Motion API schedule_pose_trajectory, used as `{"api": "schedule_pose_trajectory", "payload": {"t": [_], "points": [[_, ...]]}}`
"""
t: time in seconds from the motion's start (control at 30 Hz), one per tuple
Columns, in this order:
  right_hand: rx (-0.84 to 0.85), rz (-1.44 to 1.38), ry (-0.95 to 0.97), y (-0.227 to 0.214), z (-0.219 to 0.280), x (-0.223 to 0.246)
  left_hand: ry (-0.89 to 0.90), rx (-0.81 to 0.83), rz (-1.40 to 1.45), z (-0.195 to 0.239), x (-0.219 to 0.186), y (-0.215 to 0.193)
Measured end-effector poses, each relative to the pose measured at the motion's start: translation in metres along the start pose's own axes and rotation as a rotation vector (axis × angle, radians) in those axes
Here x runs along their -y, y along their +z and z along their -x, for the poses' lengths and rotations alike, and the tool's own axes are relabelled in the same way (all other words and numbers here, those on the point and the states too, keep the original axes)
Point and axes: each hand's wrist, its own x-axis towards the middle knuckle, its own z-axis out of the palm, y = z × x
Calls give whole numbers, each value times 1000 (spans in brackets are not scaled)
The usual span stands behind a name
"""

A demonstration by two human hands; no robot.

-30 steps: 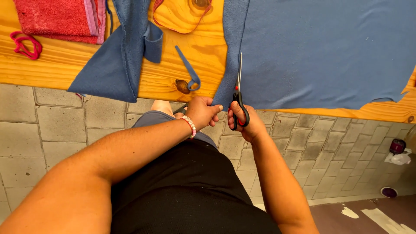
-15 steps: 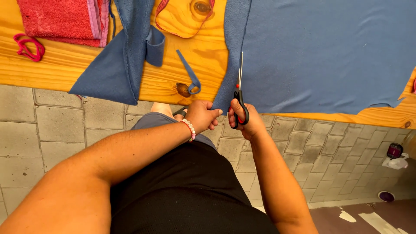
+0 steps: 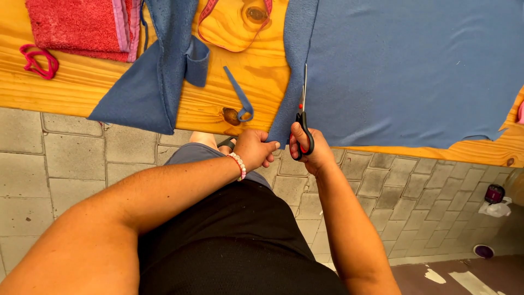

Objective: The person uses scissors to cut a piece of blue fabric along a curve and then folds the fabric piece on a wooden table.

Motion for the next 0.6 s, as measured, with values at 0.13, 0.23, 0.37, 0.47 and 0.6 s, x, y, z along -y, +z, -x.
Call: {"api": "schedule_pose_trajectory", "payload": {"t": [0.13,0.23,0.37,0.47,0.6], "points": [[-2,-9,13,3,2,10,-4,5,-13,3,-2,-2],[8,3,39,2,-5,24,-12,6,-21,6,-7,-2],[11,38,5,2,-15,26,-17,2,-32,6,-6,-2],[-11,30,-26,1,-17,14,-11,7,-64,5,-6,-2],[5,18,0,2,-20,26,-14,7,-75,6,-8,-3]]}}
